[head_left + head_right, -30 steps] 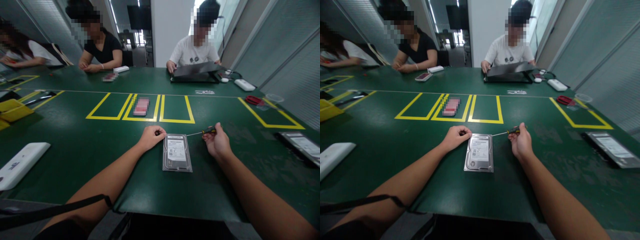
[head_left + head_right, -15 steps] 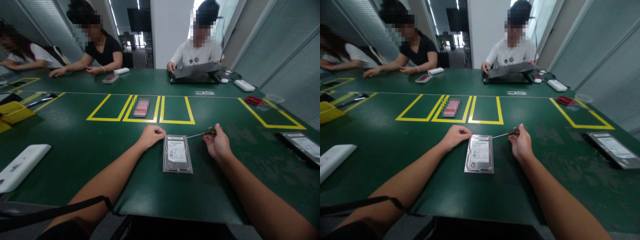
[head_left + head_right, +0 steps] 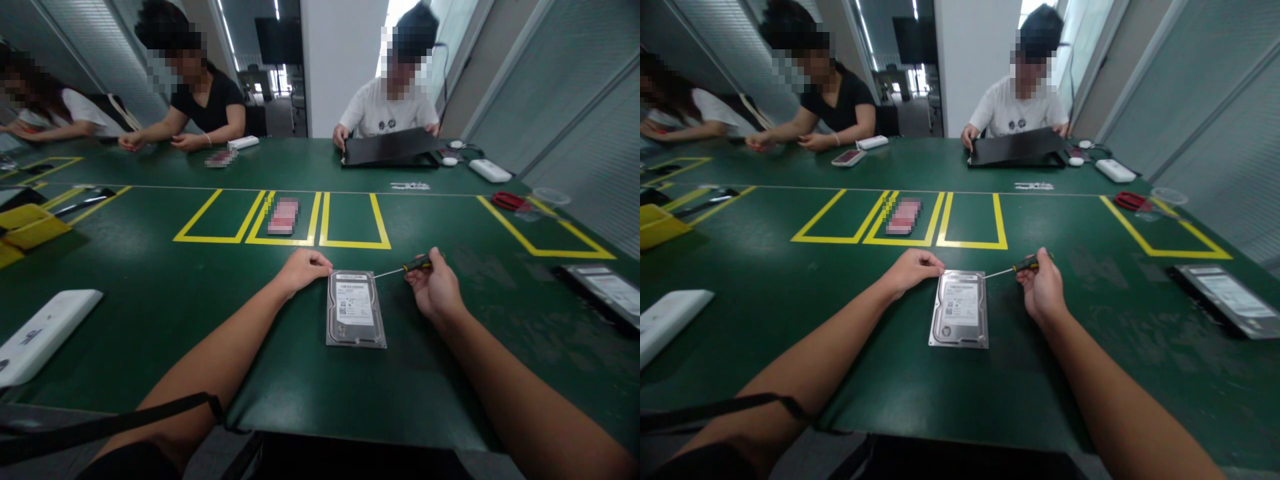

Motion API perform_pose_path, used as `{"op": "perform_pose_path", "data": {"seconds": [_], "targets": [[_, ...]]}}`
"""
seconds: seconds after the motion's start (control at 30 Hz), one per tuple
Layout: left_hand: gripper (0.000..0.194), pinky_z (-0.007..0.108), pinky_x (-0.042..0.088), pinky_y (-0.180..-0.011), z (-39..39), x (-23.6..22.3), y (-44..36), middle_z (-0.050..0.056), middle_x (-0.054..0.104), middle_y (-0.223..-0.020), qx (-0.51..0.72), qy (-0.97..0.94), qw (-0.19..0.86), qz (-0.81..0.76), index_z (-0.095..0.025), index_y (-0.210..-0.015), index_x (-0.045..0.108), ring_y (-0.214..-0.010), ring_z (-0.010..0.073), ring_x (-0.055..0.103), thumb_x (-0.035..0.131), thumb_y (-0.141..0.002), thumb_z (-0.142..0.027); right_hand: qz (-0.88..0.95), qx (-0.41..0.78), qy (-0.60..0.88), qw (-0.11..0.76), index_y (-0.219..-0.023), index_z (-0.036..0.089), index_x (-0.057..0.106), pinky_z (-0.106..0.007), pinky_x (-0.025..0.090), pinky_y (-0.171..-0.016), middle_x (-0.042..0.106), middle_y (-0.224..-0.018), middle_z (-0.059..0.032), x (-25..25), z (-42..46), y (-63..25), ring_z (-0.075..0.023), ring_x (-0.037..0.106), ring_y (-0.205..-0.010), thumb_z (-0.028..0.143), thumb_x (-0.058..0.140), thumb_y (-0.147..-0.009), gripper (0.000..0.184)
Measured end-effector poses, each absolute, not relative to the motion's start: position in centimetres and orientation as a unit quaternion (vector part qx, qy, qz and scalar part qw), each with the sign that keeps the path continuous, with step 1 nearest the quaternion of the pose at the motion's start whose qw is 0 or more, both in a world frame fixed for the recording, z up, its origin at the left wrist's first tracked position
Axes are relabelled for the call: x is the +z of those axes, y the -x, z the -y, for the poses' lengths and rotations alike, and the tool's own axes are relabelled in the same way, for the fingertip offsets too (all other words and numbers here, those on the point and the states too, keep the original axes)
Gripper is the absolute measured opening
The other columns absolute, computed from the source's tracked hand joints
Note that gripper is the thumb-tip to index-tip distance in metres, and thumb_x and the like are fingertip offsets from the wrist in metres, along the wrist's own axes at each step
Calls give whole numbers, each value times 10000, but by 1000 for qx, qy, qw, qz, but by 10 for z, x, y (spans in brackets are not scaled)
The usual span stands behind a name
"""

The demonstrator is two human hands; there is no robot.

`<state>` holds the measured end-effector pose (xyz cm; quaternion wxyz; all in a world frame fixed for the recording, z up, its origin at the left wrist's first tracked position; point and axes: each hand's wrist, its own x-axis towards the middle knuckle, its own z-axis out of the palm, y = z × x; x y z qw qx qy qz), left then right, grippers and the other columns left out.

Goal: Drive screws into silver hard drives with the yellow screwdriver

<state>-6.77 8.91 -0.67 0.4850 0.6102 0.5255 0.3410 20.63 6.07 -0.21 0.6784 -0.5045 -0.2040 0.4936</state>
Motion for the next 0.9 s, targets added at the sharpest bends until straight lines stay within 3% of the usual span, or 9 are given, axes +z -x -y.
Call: {"op": "perform_pose_path", "data": {"seconds": [0.27,0.73,0.9], "targets": [[102,256,468,-660,-90,-2,66,18,709,-704,326,-592,518,-525,-133,-753,715,-648,120,622,774,-673,-157,199,495,497,684,-808,142,522,-188,446,-439,507,-609,21,0,-60,-205,-88,498,-468,351,448,-1025,310],[107,322,524,-803,-91,2,70,37,750,-786,307,-584,544,-519,-146,-791,744,-736,142,668,766,-694,-106,203,498,494,683,-810,144,539,-193,463,-451,521,-601,15,-5,-62,-209,-96,507,-474,432,556,-971,330],[108,324,522,-815,-91,4,72,52,763,-836,297,-595,540,-516,-147,-837,760,-775,155,680,745,-731,-133,199,502,497,680,-807,143,537,-191,451,-447,510,-588,12,-3,-61,-208,-98,504,-471,377,479,-1009,315]]}}
